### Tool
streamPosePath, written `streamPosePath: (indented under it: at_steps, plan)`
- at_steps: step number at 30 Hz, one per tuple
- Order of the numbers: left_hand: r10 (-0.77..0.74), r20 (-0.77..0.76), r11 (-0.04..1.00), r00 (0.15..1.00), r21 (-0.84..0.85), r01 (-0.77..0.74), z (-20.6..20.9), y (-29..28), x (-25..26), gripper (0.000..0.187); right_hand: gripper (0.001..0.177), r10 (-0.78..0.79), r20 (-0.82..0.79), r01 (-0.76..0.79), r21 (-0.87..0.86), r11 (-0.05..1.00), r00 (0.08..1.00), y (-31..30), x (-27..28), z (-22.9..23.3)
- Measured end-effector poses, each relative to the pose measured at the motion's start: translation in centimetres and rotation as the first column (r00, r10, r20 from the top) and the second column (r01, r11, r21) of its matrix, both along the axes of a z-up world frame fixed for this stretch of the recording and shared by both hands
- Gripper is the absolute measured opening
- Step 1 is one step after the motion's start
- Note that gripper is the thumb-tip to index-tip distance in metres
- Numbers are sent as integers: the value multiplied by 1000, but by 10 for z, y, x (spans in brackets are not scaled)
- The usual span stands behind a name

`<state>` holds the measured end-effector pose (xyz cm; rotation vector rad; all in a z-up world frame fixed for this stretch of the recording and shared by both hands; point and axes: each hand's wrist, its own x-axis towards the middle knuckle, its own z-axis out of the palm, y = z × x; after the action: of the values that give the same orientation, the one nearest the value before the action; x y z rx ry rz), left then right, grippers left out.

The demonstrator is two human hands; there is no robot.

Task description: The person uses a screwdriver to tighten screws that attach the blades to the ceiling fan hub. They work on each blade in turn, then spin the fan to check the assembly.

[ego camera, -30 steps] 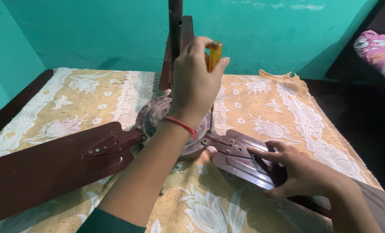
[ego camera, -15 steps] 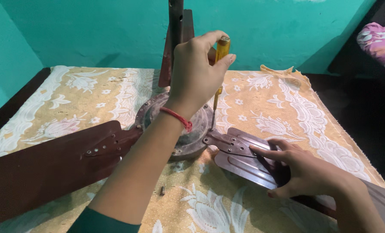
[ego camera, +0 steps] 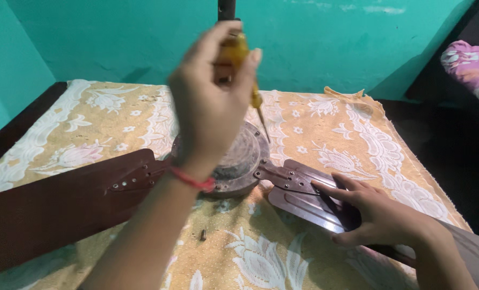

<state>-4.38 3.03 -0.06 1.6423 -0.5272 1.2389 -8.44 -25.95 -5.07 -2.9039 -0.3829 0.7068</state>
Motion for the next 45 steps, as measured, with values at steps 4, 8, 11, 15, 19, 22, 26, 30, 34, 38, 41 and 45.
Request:
streamPosePath:
  at_steps: [4,8,11,15,19,22,26,30,34,38,41,45]
  plan:
    - [-7,-21,997,1000,78,8,-7,35,-30,31,102,56,76,-36,-236,971,996,0,-3,-6]
    - [-120,-152,993,981,-36,116,-32,62,-47,36,95,425,576,-373,-213,903,699,14,-17,-32]
    - [-234,-171,943,957,-278,181,-54,82,-47,36,79,463,776,-553,-179,813,429,38,-25,-53]
    - [-273,-118,877,955,-439,196,-91,95,-37,32,51,602,755,-768,-215,604,262,64,-34,-73]
    - [-334,-163,813,928,-548,196,-121,98,-30,33,48,664,676,-859,-89,504,320,69,-33,-85]
    - [-335,-231,788,914,-600,137,-130,97,-29,34,52,671,628,-858,-10,513,393,71,-30,-100]
    - [-224,-337,874,915,-485,35,-134,94,-31,32,57,649,535,-817,153,555,541,64,-28,-118]
    - [-207,-387,894,898,-448,13,-132,93,-29,29,52,621,574,-810,138,570,534,72,-19,-123]
    - [-230,-391,890,891,-455,30,-133,94,-30,31,49,576,717,-871,90,482,393,109,-25,-121]
    - [-277,-373,851,885,-523,45,-135,96,-31,33,41,529,717,-878,256,405,454,150,-28,-122]
    - [-292,-373,831,881,-555,41,-136,97,-32,32,37,491,695,-844,355,402,526,152,-26,-122]
    - [-248,-411,848,877,-529,-8,-133,96,-33,31,30,373,562,-661,496,562,739,138,-26,-128]
